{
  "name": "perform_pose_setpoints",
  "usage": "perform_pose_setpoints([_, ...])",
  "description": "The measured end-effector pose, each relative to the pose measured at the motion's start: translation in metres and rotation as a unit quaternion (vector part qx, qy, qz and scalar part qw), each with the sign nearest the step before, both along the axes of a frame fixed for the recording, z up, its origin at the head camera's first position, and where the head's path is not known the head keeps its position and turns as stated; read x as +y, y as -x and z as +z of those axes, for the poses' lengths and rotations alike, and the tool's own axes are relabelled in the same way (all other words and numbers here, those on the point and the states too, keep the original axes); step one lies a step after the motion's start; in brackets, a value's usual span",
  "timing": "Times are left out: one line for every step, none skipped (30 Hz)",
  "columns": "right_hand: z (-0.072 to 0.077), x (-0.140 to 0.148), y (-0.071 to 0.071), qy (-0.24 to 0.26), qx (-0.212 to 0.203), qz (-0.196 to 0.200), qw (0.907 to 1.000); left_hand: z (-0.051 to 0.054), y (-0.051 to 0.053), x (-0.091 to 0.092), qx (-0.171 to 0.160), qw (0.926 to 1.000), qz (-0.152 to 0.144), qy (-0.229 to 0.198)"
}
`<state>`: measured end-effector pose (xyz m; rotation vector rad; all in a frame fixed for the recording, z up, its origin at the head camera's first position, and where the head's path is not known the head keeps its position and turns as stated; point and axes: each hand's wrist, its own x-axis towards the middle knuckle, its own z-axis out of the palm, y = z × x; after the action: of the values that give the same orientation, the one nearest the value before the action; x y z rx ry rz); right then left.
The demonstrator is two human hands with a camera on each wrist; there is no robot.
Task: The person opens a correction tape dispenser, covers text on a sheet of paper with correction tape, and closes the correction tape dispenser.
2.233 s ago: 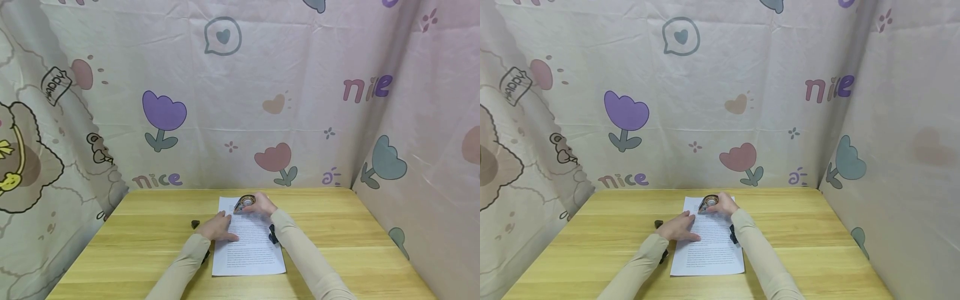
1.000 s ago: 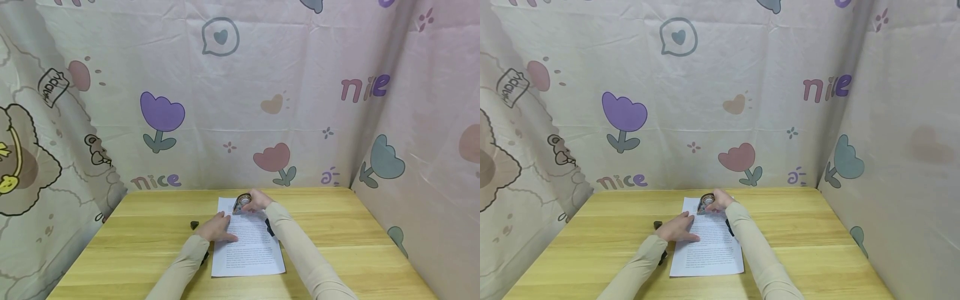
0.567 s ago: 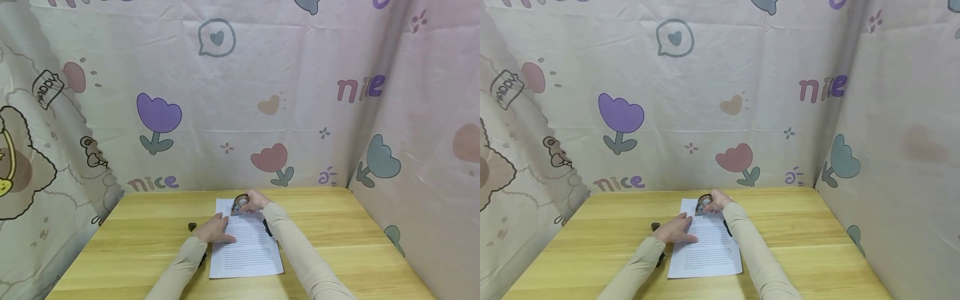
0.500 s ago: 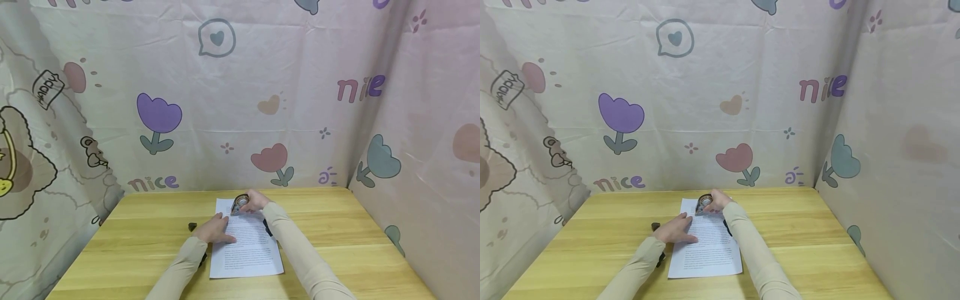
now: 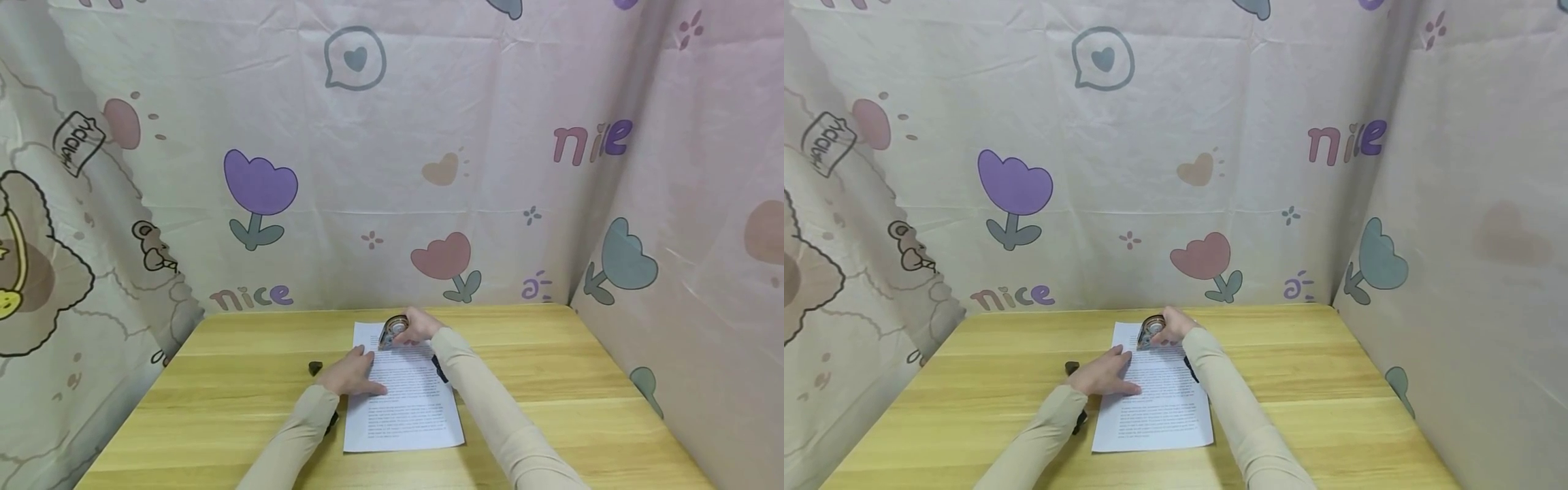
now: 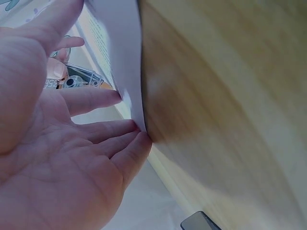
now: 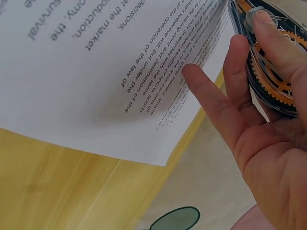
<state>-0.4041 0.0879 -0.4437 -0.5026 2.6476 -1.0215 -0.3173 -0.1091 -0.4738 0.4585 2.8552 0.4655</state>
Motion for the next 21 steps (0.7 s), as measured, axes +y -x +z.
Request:
perform_pose_setpoints([0.0004, -0.0001, 0.0, -0.002, 0.001, -0.001, 1.0, 0.0, 0.0004, -0.0002, 0.002, 1.0, -0.001, 0.001])
perform_pose_setpoints([0.0008, -0.0002, -0.0001, -0.004, 0.001, -0.001, 1.0, -0.0002, 0.0007, -0.0003, 0.003, 1.0, -0.002, 0.002])
perform_pose_setpoints([0.0008, -0.0003, 0.0, -0.006, 0.001, -0.001, 1.0, 0.0, 0.0007, -0.0005, 0.003, 1.0, -0.002, 0.002])
perform_pose_setpoints([0.0008, -0.0004, 0.0002, -0.008, 0.001, -0.002, 1.0, 0.0002, 0.0005, -0.0006, 0.003, 1.0, -0.002, 0.002])
perform_pose_setpoints([0.0009, -0.0005, 0.0002, -0.008, -0.002, -0.003, 1.0, 0.0001, 0.0004, -0.0008, 0.002, 1.0, -0.001, 0.001])
perform_pose_setpoints([0.0008, -0.0004, 0.0003, -0.008, -0.004, -0.004, 0.9999, 0.0, 0.0002, -0.0011, 0.001, 1.0, 0.0, 0.001])
perform_pose_setpoints([0.0008, -0.0003, 0.0003, -0.008, -0.006, -0.005, 0.9999, 0.0, -0.0002, -0.0013, 0.001, 1.0, 0.0, 0.0])
perform_pose_setpoints([0.0007, 0.0, 0.0002, -0.008, -0.008, -0.006, 0.9999, 0.0001, -0.0005, -0.0013, -0.001, 1.0, 0.0, 0.0])
perform_pose_setpoints([0.0008, 0.0001, 0.0, -0.008, -0.011, -0.007, 0.9999, 0.0002, -0.0007, -0.0013, -0.002, 1.0, 0.0, 0.0])
perform_pose_setpoints([0.001, 0.0002, -0.0003, -0.008, -0.013, -0.009, 0.9998, 0.0001, -0.0007, -0.0013, -0.002, 1.0, -0.001, 0.0])
perform_pose_setpoints([0.0014, 0.0005, -0.0007, -0.006, -0.015, -0.01, 0.9998, 0.0002, -0.0006, -0.0011, -0.002, 1.0, -0.002, -0.001])
perform_pose_setpoints([0.0016, 0.0007, -0.0008, -0.006, -0.017, -0.012, 0.9998, 0.0005, -0.0004, -0.0009, -0.002, 1.0, -0.002, 0.0])
perform_pose_setpoints([0.002, 0.0008, -0.0013, -0.006, -0.019, -0.013, 0.9997, 0.0007, -0.0002, -0.0007, -0.003, 1.0, -0.003, 0.001])
perform_pose_setpoints([0.0024, 0.0012, -0.0017, -0.005, -0.02, -0.014, 0.9997, 0.0009, 0.0003, -0.0004, -0.004, 1.0, -0.003, 0.003])
perform_pose_setpoints([0.0029, 0.0015, -0.002, -0.005, -0.021, -0.016, 0.9996, 0.001, 0.0007, -0.0002, -0.003, 1.0, -0.004, 0.003])
perform_pose_setpoints([0.0034, 0.0019, -0.0023, -0.003, -0.022, -0.017, 0.9996, 0.0011, 0.0011, 0.0, -0.003, 1.0, -0.004, 0.004])
perform_pose_setpoints([0.0038, 0.0023, -0.0025, -0.002, -0.024, -0.018, 0.9996, 0.0013, 0.0013, 0.0002, -0.004, 1.0, -0.004, 0.004])
perform_pose_setpoints([0.0041, 0.0025, -0.0026, -0.002, -0.024, -0.019, 0.9995, 0.0014, 0.0016, 0.0002, -0.005, 1.0, -0.003, 0.005])
perform_pose_setpoints([0.0045, 0.003, -0.0029, -0.002, -0.024, -0.018, 0.9995, 0.0013, 0.0017, 0.0003, -0.006, 1.0, -0.002, 0.005])
perform_pose_setpoints([0.0045, 0.0034, -0.0027, -0.002, -0.024, -0.019, 0.9995, 0.0013, 0.0018, 0.0003, -0.008, 1.0, -0.001, 0.005])
perform_pose_setpoints([0.0045, 0.0037, -0.0026, -0.002, -0.024, -0.019, 0.9995, 0.0012, 0.0016, 0.0003, -0.008, 1.0, 0.0, 0.005])
